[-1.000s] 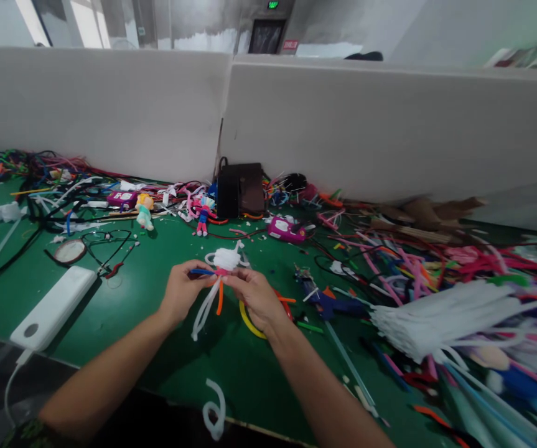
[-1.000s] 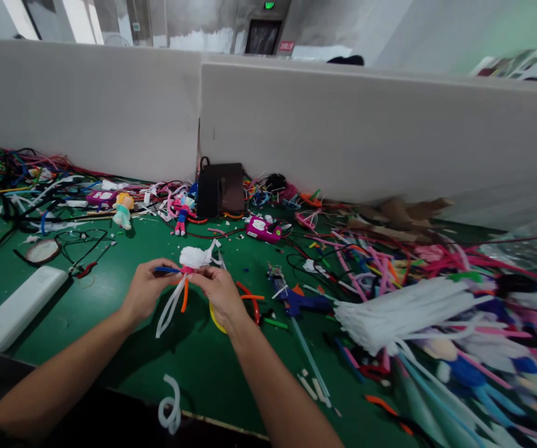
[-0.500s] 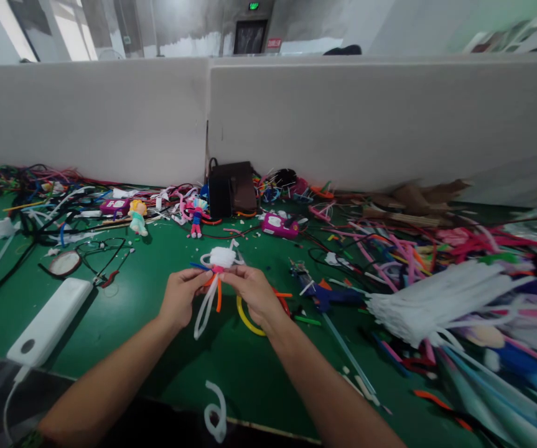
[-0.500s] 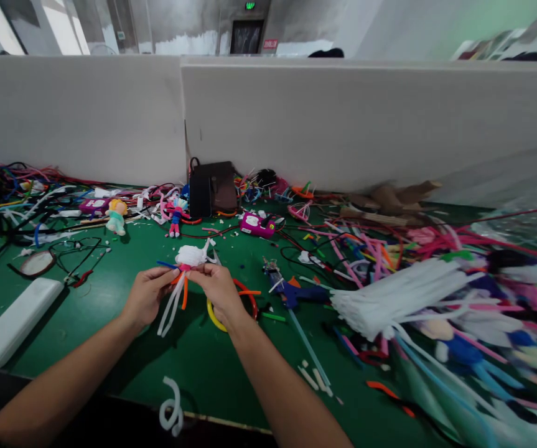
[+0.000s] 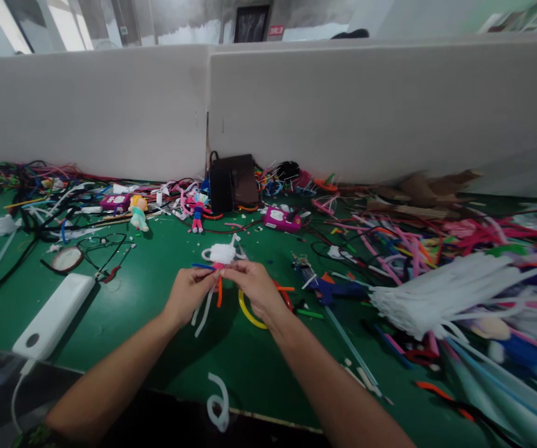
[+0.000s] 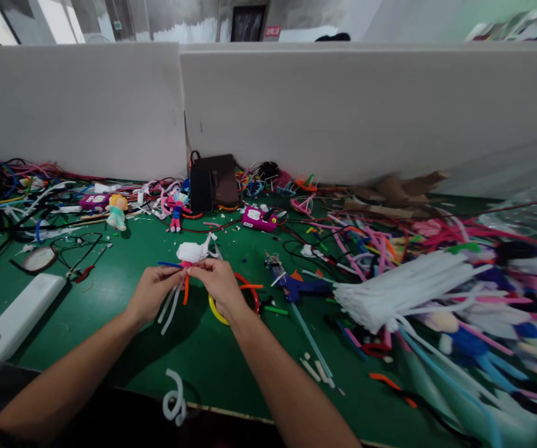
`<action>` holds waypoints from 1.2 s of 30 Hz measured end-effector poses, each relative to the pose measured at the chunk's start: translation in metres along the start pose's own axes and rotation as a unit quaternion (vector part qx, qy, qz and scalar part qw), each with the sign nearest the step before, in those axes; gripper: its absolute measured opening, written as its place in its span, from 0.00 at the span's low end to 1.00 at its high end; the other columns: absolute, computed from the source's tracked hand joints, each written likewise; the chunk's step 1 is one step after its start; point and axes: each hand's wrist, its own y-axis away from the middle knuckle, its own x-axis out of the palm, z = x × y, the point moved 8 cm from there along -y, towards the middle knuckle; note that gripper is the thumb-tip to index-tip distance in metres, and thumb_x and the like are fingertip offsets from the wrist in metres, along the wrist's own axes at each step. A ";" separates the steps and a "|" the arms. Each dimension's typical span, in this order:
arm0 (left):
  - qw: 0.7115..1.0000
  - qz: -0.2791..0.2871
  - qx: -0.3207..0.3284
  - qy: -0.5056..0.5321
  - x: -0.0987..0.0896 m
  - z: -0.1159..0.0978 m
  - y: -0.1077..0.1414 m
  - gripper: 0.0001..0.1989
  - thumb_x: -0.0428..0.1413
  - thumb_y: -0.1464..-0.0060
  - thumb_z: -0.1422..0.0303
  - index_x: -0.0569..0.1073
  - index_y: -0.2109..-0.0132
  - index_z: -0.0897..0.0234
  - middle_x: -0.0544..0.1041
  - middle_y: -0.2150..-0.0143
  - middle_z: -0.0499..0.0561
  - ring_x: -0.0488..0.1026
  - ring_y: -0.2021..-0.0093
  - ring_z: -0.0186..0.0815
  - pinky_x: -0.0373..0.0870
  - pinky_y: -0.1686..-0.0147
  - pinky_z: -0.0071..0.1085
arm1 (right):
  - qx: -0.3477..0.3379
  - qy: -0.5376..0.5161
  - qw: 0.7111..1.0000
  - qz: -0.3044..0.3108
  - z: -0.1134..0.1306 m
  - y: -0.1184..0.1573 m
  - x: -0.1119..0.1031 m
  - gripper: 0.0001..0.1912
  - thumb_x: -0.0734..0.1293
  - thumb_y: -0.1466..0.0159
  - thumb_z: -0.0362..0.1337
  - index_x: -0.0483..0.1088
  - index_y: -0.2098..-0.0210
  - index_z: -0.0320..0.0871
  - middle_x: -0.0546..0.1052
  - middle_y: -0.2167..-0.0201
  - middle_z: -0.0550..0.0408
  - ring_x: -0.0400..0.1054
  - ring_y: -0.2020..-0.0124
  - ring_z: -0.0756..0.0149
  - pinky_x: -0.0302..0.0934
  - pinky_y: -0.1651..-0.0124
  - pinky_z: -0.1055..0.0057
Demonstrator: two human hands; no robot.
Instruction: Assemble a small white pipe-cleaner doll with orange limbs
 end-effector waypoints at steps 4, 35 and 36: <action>1.000 -0.011 -0.001 0.007 -0.004 0.001 -0.002 0.15 0.64 0.63 0.57 0.78 0.76 0.67 0.71 0.81 0.47 0.62 0.78 0.29 0.59 0.76 0.26 | -0.007 0.005 1.000 0.001 -0.002 -0.001 0.001 0.12 0.74 0.60 0.43 0.73 0.83 0.41 0.71 0.83 0.60 0.62 0.75 0.70 0.56 0.64 0.70; 0.997 -0.067 0.002 -0.030 -0.014 0.007 -0.009 0.12 0.59 0.61 0.62 0.74 0.81 0.67 0.62 0.86 0.44 0.55 0.82 0.26 0.48 0.80 0.26 | -0.433 0.749 0.480 0.145 0.079 0.060 0.060 0.09 0.59 0.36 0.26 0.70 0.65 0.39 0.73 0.67 0.49 0.61 0.63 0.61 0.47 0.63 0.66; 0.998 -0.064 0.003 -0.019 -0.014 0.008 -0.010 0.12 0.59 0.61 0.62 0.74 0.80 0.67 0.62 0.86 0.44 0.55 0.82 0.26 0.48 0.80 0.26 | -0.436 0.750 0.478 0.141 0.080 0.061 0.060 0.09 0.59 0.36 0.26 0.70 0.65 0.39 0.72 0.67 0.49 0.61 0.63 0.61 0.47 0.63 0.66</action>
